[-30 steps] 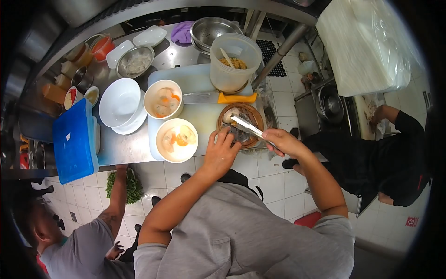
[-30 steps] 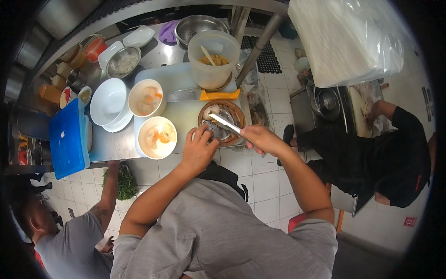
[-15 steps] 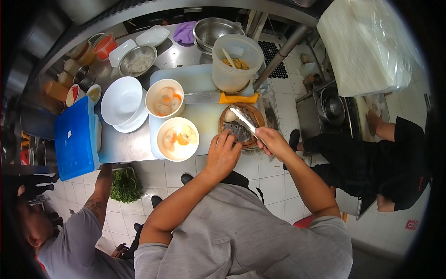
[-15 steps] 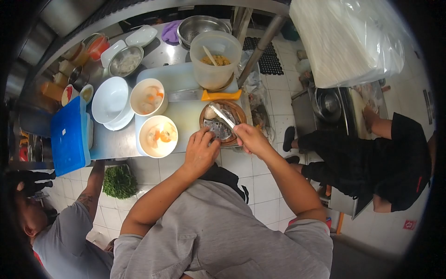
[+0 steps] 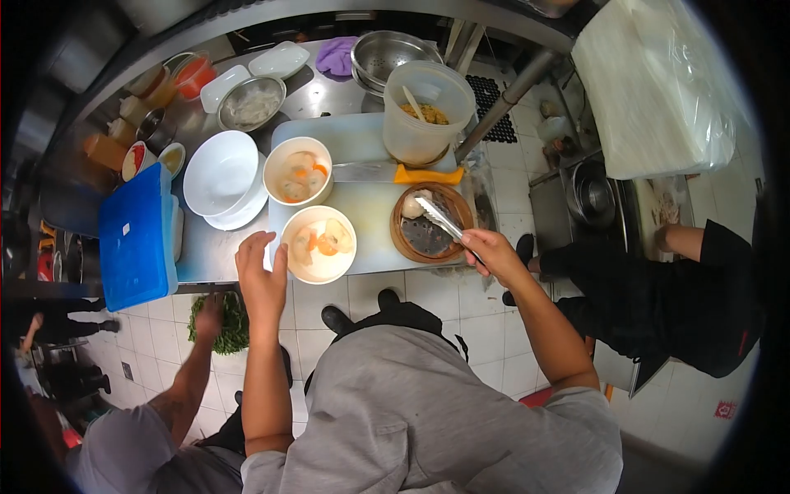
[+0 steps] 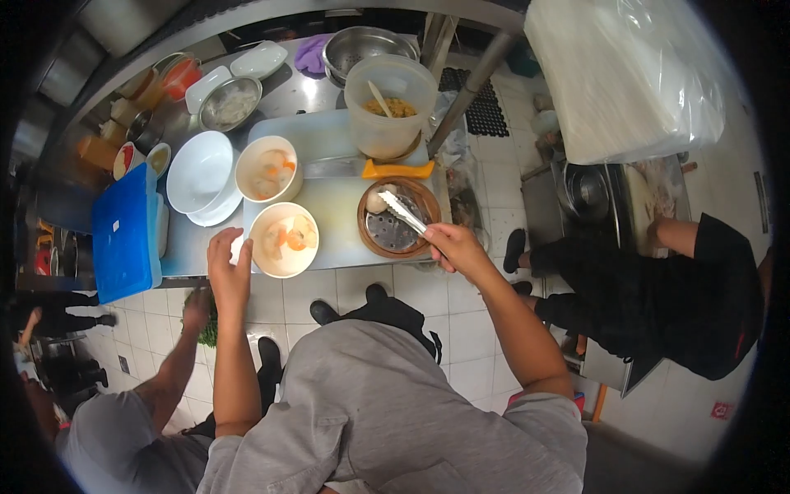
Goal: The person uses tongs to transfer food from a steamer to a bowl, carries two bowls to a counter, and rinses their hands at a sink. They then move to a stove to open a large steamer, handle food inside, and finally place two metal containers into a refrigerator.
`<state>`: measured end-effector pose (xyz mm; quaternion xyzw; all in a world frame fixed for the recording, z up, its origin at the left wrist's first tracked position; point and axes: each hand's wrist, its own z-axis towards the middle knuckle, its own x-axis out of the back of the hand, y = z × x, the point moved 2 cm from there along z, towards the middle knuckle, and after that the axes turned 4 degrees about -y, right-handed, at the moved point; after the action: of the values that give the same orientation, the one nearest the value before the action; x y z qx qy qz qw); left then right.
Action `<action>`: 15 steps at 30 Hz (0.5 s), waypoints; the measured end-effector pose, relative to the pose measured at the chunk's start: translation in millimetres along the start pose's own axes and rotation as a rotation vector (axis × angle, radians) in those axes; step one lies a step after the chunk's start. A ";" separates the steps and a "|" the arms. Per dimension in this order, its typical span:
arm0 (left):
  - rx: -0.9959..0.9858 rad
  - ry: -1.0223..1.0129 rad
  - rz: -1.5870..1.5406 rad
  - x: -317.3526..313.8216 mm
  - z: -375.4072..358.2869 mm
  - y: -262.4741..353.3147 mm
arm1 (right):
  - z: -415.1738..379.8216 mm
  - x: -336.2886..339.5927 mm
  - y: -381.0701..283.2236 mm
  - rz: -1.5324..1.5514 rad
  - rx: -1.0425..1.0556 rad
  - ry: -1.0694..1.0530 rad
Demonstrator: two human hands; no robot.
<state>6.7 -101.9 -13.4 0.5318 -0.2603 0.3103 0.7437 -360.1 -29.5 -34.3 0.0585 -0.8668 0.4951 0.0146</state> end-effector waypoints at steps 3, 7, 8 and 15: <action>0.282 -0.182 -0.280 -11.1 10.4 -20.4 | 2.1 3.3 4.1 0.031 0.025 -0.029; 0.300 -0.280 -0.261 -26.3 15.5 -35.9 | 2.7 3.3 0.4 0.014 0.002 -0.035; 0.294 -0.278 -0.286 -33.3 12.9 -43.6 | 2.5 2.6 0.1 0.002 -0.012 -0.033; 0.478 -0.286 -0.456 -40.1 -0.8 -40.0 | 9.6 -2.4 -6.5 -0.122 -0.031 -0.029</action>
<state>9.4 -118.2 -67.5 0.7730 -0.1564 0.1110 0.6047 -356.7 -40.9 -33.8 0.1183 -0.8692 0.4791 0.0330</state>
